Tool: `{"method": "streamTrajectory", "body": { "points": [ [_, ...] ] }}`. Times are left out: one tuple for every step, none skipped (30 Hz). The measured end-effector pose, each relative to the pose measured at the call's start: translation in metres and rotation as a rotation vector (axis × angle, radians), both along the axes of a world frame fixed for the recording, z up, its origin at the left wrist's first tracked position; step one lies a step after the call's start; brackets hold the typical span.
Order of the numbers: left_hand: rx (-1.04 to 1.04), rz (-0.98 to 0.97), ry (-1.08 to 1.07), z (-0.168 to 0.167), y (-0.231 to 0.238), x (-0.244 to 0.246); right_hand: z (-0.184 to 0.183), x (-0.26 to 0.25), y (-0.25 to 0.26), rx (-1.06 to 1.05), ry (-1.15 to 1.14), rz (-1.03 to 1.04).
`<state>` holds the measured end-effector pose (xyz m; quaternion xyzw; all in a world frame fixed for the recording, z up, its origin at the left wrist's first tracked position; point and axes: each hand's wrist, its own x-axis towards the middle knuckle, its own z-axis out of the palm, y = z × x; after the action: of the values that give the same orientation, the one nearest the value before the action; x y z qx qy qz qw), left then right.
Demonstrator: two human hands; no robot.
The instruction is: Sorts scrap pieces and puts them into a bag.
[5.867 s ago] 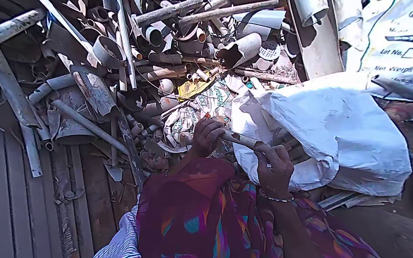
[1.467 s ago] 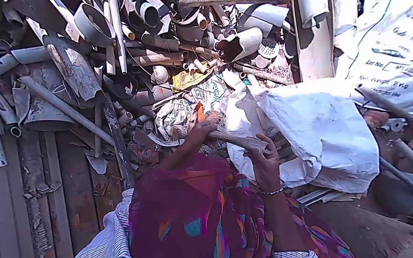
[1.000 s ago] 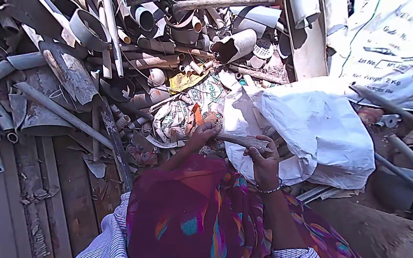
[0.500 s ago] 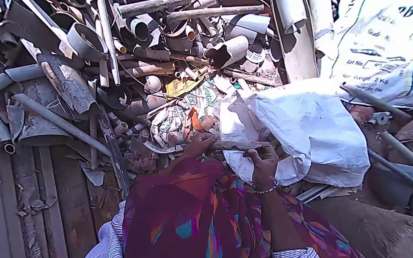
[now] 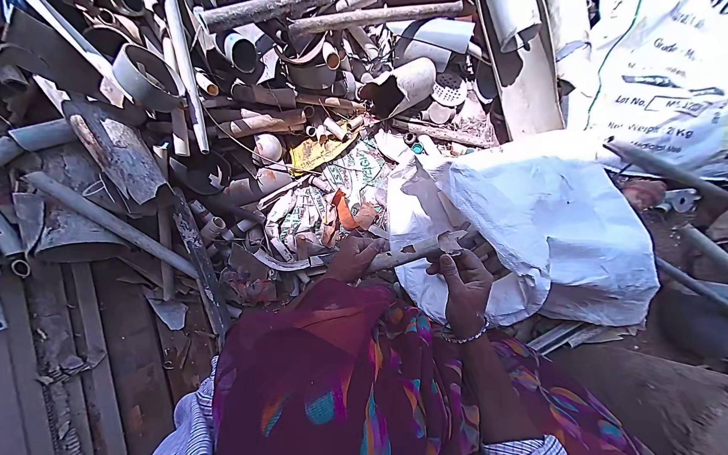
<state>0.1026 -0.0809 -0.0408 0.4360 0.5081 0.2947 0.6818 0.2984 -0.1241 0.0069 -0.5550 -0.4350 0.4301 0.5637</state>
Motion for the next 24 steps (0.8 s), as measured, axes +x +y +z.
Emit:
{"method": "streamTrajectory", "body": {
  "points": [
    [0.046,0.026,0.029,0.002,0.0,0.0,0.0,0.001,0.0,0.005,-0.003,0.011],
    [0.108,0.045,0.078,0.004,-0.001,0.0,-0.001,0.002,0.0,0.008,-0.004,0.017],
    [0.211,0.07,0.136,0.002,-0.002,0.0,-0.002,0.002,0.0,0.007,0.0,0.022],
    [0.327,0.094,0.203,-0.002,-0.003,0.0,-0.002,0.003,0.0,0.001,0.016,0.03],
    [0.429,0.121,0.251,-0.005,-0.003,-0.001,-0.002,0.003,0.0,-0.008,0.036,0.036],
    [0.523,0.145,0.287,-0.007,-0.003,-0.003,-0.001,0.003,0.0,-0.021,0.05,0.04],
    [0.611,0.162,0.322,-0.009,-0.003,-0.004,-0.001,0.003,0.0,-0.034,0.063,0.037],
    [0.688,0.17,0.354,-0.009,-0.003,-0.005,0.0,0.002,0.0,-0.044,0.073,0.033],
    [0.762,0.177,0.39,-0.009,-0.003,-0.005,0.002,0.002,0.0,-0.056,0.08,0.029],
    [0.824,0.182,0.421,-0.009,-0.002,-0.006,0.003,0.001,0.0,-0.072,0.082,0.024],
    [0.873,0.185,0.442,-0.009,-0.002,-0.007,0.005,0.0,0.0,-0.096,0.075,0.018],
    [0.914,0.19,0.457,-0.01,-0.002,-0.008,0.008,-0.001,0.0,-0.126,0.062,0.008],
    [0.946,0.198,0.469,-0.01,-0.002,-0.008,0.011,-0.002,0.0,-0.154,0.05,-0.004],
    [0.971,0.204,0.472,-0.01,-0.002,-0.009,0.013,-0.003,0.0,-0.173,0.045,-0.011],
    [0.984,0.212,0.47,-0.012,-0.002,-0.009,0.014,-0.004,0.0,-0.184,0.042,-0.016],
    [0.984,0.224,0.461,-0.014,-0.003,-0.009,0.014,-0.004,0.0,-0.183,0.041,-0.013],
    [0.971,0.236,0.442,-0.016,-0.003,-0.009,0.015,-0.005,-0.001,-0.171,0.038,0.002],
    [0.943,0.245,0.412,-0.019,-0.003,-0.009,0.015,-0.005,-0.001,-0.149,0.032,0.023],
    [0.897,0.252,0.376,-0.022,-0.004,-0.009,0.014,-0.004,-0.001,-0.121,0.025,0.047],
    [0.851,0.254,0.348,-0.024,-0.004,-0.009,0.013,-0.005,-0.002,-0.095,0.02,0.068],
    [0.824,0.256,0.329,-0.024,-0.004,-0.009,0.013,-0.006,-0.003,-0.072,0.01,0.083],
    [0.815,0.256,0.318,-0.025,-0.004,-0.009,0.014,-0.006,-0.003,-0.049,-0.008,0.099],
    [0.818,0.258,0.308,-0.027,-0.005,-0.009,0.014,-0.007,-0.004,-0.022,-0.027,0.111],
    [0.83,0.264,0.287,-0.028,-0.005,-0.008,0.014,-0.007,-0.005,0.004,-0.042,0.126]
  ]
}}
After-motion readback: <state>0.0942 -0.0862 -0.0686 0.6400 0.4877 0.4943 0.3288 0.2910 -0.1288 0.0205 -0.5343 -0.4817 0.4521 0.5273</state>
